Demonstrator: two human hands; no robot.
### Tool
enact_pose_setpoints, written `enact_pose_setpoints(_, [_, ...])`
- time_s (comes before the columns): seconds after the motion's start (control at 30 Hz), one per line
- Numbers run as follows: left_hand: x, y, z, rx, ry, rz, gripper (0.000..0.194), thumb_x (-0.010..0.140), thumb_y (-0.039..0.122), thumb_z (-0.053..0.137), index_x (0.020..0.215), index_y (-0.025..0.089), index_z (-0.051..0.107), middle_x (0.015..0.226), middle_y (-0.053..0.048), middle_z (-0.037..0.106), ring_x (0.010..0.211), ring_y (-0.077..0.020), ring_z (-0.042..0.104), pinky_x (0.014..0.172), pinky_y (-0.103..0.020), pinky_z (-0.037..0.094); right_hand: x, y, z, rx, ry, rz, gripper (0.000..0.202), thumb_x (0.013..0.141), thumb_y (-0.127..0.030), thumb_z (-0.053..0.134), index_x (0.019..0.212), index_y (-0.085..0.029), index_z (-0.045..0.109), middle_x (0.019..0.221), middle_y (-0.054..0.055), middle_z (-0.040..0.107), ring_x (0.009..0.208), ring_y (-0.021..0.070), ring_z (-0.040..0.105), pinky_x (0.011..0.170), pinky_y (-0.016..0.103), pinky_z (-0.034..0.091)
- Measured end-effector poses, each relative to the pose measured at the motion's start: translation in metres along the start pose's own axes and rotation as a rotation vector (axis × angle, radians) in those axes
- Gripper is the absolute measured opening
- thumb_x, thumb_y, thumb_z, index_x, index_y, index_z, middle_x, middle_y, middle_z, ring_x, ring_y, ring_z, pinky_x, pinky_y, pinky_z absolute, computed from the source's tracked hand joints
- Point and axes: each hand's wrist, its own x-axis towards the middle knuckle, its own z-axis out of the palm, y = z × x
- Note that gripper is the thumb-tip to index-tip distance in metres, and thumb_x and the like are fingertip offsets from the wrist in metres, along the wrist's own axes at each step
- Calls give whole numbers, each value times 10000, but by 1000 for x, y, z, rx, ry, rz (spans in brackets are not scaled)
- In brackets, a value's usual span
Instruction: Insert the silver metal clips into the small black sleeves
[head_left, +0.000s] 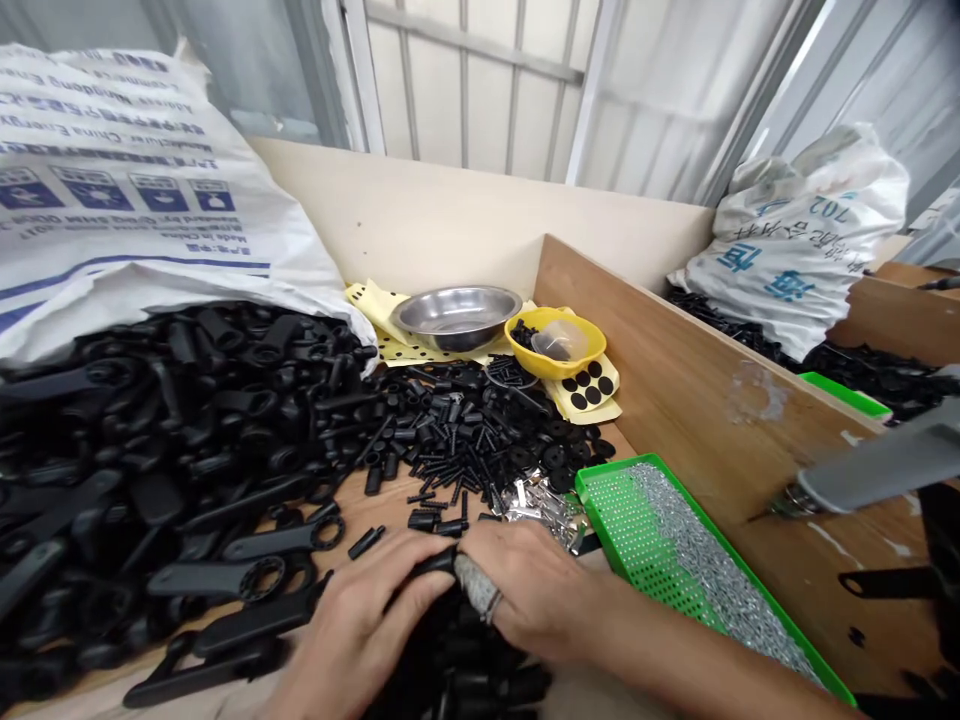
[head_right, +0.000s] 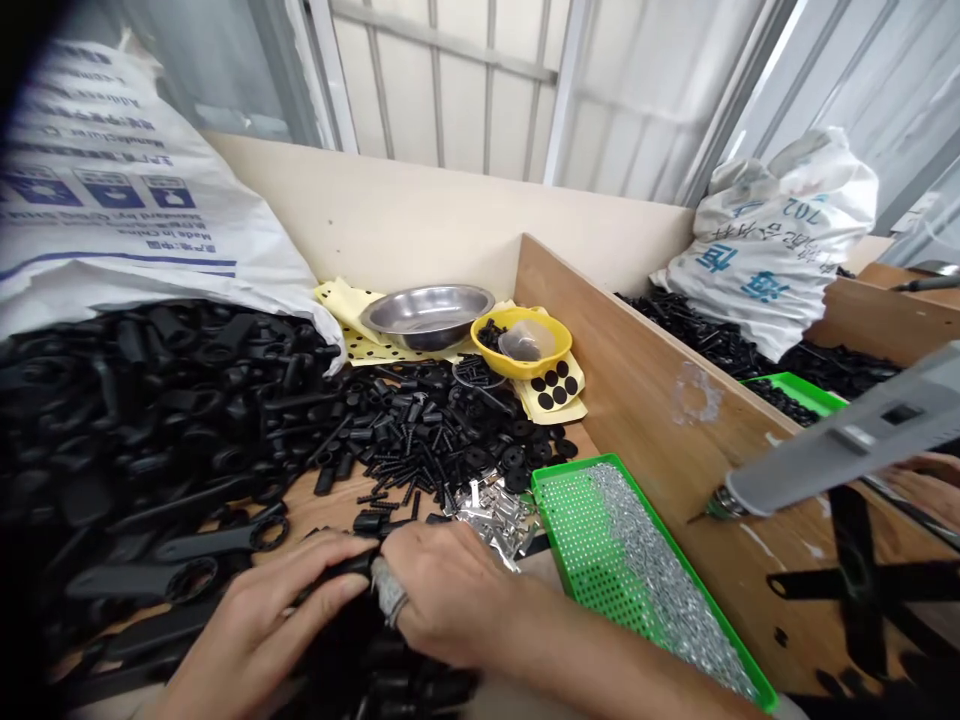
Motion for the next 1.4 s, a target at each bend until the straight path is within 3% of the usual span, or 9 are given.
enact_pose_setpoints(0.17, [14,-32,-12,46,-121,-56,151,841,275,533,920,231,654,961,-25,699,948,-195,638,852,-273,494,25,21,-16,-76,-1,-58,238,865,-129,379,1070,-197,481,973,36,557,866,161,512,736,268,393])
enact_pose_setpoints(0.23, [15,-44,-13,92,-135,-60,172,835,292,531,914,225,669,956,-39,707,943,-212,639,841,-302,505,35,35,-18,-229,-29,-53,225,836,-83,407,1003,-181,521,924,42,533,837,166,484,715,275,387])
enact_pose_setpoints(0.33, [11,-57,-9,155,-129,-40,186,820,307,542,900,226,688,932,-45,729,908,-223,656,813,-320,524,49,51,-16,-454,-81,-121,166,795,-70,471,890,-169,565,905,58,501,855,190,431,707,295,381])
enact_pose_setpoints(0.47, [5,-66,-1,180,-115,4,170,817,269,544,899,224,686,897,-38,736,879,-217,661,802,-315,528,64,58,-8,-562,-61,-239,204,828,-133,492,1001,-207,571,921,60,492,890,217,401,708,330,377])
enact_pose_setpoints(0.63, [4,-63,2,156,-145,27,140,823,231,533,855,245,670,827,-15,728,806,-191,666,742,-267,536,73,61,-3,-630,-35,-335,237,866,-150,464,1084,-192,547,922,63,512,909,224,403,734,356,360])
enact_pose_setpoints(0.9, [12,-61,-1,165,-114,79,135,819,240,540,854,234,671,832,-18,735,805,-188,680,744,-255,536,70,65,-13,-656,-48,-409,86,876,-164,484,917,-179,558,904,36,520,871,197,416,742,332,360])
enact_pose_setpoints(1.03, [32,-49,3,165,-123,-45,163,795,305,570,866,210,682,872,-59,728,853,-237,657,765,-331,514,62,49,-29,-630,2,-388,57,858,-143,489,843,-166,539,866,32,507,848,194,417,735,327,362])
enact_pose_setpoints(1.17, [49,-33,9,68,-201,-162,201,814,250,507,709,189,667,701,-43,690,709,-218,631,672,-321,487,55,35,-41,-595,71,-383,78,864,-165,455,822,-165,521,858,45,501,841,196,411,754,335,348])
enact_pose_setpoints(1.4, [48,-27,10,-54,-172,-242,294,858,272,420,658,177,613,623,3,639,615,-153,601,569,-226,470,47,53,-29,-344,33,-213,72,819,-111,450,814,-171,489,832,32,517,758,158,440,695,278,351])
